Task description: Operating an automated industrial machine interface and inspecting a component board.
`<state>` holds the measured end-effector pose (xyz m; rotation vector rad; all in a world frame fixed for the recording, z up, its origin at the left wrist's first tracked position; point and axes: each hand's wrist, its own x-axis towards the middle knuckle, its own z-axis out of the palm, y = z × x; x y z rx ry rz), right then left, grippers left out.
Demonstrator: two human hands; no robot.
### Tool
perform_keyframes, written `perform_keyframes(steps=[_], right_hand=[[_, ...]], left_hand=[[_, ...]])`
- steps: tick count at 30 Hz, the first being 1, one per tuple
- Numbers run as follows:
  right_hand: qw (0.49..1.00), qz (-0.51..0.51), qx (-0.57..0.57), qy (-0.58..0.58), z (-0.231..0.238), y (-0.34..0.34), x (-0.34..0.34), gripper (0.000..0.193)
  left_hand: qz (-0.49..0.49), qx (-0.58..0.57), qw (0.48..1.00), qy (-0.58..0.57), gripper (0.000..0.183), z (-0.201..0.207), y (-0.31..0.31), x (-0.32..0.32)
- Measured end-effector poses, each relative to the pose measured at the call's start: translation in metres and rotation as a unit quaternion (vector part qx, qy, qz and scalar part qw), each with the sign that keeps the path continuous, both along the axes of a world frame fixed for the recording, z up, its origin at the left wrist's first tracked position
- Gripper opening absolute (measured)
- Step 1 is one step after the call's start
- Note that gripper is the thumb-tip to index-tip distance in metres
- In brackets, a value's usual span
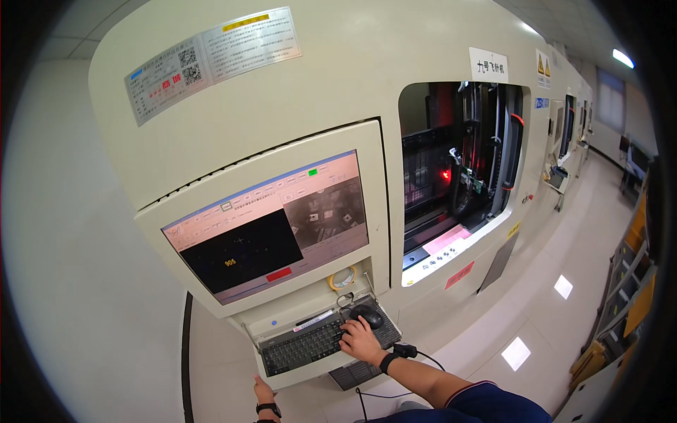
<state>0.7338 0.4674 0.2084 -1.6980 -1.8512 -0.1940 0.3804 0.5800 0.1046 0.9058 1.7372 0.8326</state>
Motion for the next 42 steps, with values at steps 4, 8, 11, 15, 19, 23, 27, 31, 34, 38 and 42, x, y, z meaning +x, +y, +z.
perform_keyframes(steps=[4, 8, 11, 15, 19, 23, 27, 31, 34, 38, 42], right_hand=[[0.999, -0.017, 0.037, 0.009, 0.003, 0.002, -0.004, 0.025], [0.999, -0.025, -0.025, -0.028, 0.007, -0.001, -0.003, 0.03], [0.999, -0.03, -0.012, -0.018, 0.007, -0.001, -0.003, 0.031], [1.0, -0.018, 0.016, 0.0, 0.015, -0.004, -0.002, 0.026], [1.0, -0.007, 0.023, 0.017, 0.008, -0.007, 0.001, 0.023], [1.0, -0.011, 0.022, 0.012, 0.004, -0.009, 0.004, 0.025], [1.0, 0.003, 0.019, 0.017, 0.005, -0.006, 0.004, 0.023], [1.0, 0.007, 0.014, 0.026, 0.002, -0.007, 0.004, 0.024], [0.999, 0.014, 0.012, 0.035, -0.001, -0.007, 0.002, 0.024], [0.999, 0.014, 0.02, 0.046, 0.0, -0.007, 0.007, 0.022], [0.998, 0.027, 0.01, 0.051, 0.004, -0.007, 0.008, 0.016]], left_hand=[[0.014, -0.003, 1.0, 0.0, 0.067, 0.009, -0.002, 0.004], [0.001, -0.009, 1.0, 0.003, 0.067, 0.005, -0.001, 0.002], [0.0, -0.005, 1.0, 0.015, 0.066, -0.005, 0.002, -0.001], [-0.006, 0.029, 1.0, 0.005, 0.063, -0.015, 0.005, -0.007], [0.025, 0.009, 1.0, 0.015, 0.061, -0.014, 0.004, -0.004], [0.015, -0.006, 1.0, 0.014, 0.06, -0.005, 0.003, 0.005], [0.005, 0.0, 1.0, -0.003, 0.061, -0.007, 0.003, -0.003], [-0.014, 0.018, 1.0, -0.016, 0.063, -0.012, 0.001, -0.006], [0.001, 0.004, 1.0, -0.003, 0.065, -0.016, 0.0, -0.008], [0.015, 0.033, 0.999, 0.005, 0.069, -0.012, -0.002, -0.001], [0.032, 0.049, 0.998, -0.014, 0.073, -0.004, -0.002, 0.004]])
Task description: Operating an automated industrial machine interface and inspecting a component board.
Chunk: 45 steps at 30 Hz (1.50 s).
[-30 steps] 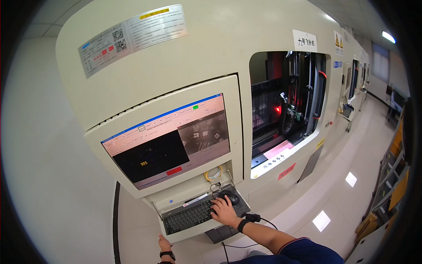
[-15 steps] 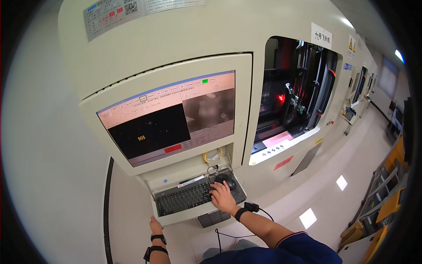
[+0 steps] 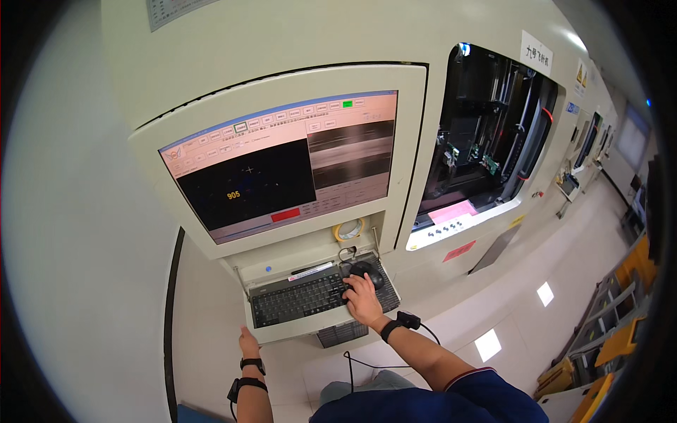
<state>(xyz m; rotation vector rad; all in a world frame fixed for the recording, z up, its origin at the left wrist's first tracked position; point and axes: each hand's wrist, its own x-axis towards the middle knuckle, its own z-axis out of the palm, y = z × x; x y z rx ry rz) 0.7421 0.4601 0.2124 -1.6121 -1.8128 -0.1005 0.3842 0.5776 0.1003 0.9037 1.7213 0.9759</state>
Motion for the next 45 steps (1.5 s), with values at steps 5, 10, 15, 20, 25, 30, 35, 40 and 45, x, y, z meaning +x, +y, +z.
perform_keyframes(steps=[5, 10, 15, 20, 25, 30, 35, 40, 45], right_hand=[[1.0, 0.001, 0.019, 0.005, -0.002, 0.0, 0.0, 0.011], [0.999, 0.025, 0.04, 0.014, -0.001, 0.0, -0.003, 0.009], [0.999, 0.022, 0.03, 0.011, 0.004, -0.003, -0.003, 0.009], [1.0, 0.025, 0.013, 0.006, 0.007, -0.005, -0.001, 0.01], [0.999, 0.025, 0.021, 0.011, 0.004, -0.002, -0.002, 0.01], [0.999, 0.018, 0.031, 0.025, 0.005, -0.004, -0.002, 0.01], [0.998, 0.049, -0.016, -0.024, 0.007, -0.005, -0.002, 0.017], [0.999, 0.041, 0.008, 0.005, 0.001, -0.002, -0.002, 0.017], [0.998, 0.05, -0.024, -0.043, 0.001, -0.004, 0.002, 0.024]], left_hand=[[-0.016, -0.006, 1.0, 0.018, 0.072, 0.009, -0.001, 0.005], [-0.039, -0.031, 0.999, 0.0, 0.066, 0.001, -0.001, -0.008], [-0.022, -0.039, 0.999, 0.007, 0.064, 0.003, 0.0, -0.003], [-0.038, -0.043, 0.998, 0.005, 0.064, 0.004, 0.002, -0.003], [-0.029, 0.009, 1.0, -0.005, 0.077, -0.001, 0.002, -0.004], [-0.015, -0.01, 1.0, 0.015, 0.076, 0.004, 0.0, -0.001], [-0.02, 0.0, 1.0, 0.013, 0.075, 0.002, -0.001, -0.004], [-0.041, -0.044, 0.998, 0.024, 0.066, 0.01, -0.001, -0.002], [-0.042, -0.051, 0.998, 0.016, 0.066, 0.012, -0.001, -0.001]])
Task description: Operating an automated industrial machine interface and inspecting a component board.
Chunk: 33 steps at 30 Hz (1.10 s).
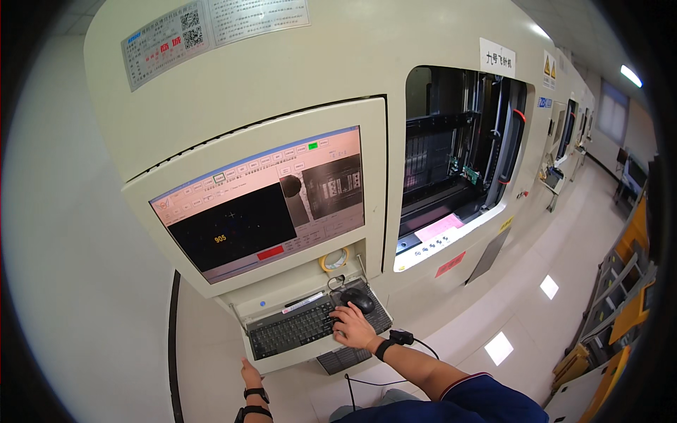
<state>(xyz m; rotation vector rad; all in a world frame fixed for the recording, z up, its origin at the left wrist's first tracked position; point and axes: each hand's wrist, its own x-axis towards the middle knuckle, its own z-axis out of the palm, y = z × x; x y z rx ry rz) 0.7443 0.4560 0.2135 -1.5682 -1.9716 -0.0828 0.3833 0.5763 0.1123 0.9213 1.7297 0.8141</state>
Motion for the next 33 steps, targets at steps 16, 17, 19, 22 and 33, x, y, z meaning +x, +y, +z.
perform_keyframes(steps=[16, 17, 19, 22, 33], right_hand=[[0.995, -0.067, -0.047, -0.06, 0.008, 0.003, -0.009, 0.05], [0.995, -0.069, -0.037, -0.057, 0.007, 0.003, -0.009, 0.05], [0.996, -0.069, -0.029, -0.044, 0.007, 0.003, -0.009, 0.049], [0.998, -0.065, -0.017, -0.022, 0.007, 0.002, -0.009, 0.046], [0.998, -0.058, 0.003, 0.0, 0.005, 0.001, -0.006, 0.039]], left_hand=[[0.007, 0.009, 1.0, -0.013, 0.064, -0.003, 0.001, -0.002], [0.008, 0.005, 1.0, -0.007, 0.064, -0.003, 0.0, -0.001], [0.01, 0.002, 1.0, 0.0, 0.063, -0.001, 0.0, 0.0], [0.011, 0.005, 1.0, -0.008, 0.063, -0.001, 0.0, 0.0], [0.006, 0.005, 1.0, -0.004, 0.063, -0.007, 0.002, -0.003]])
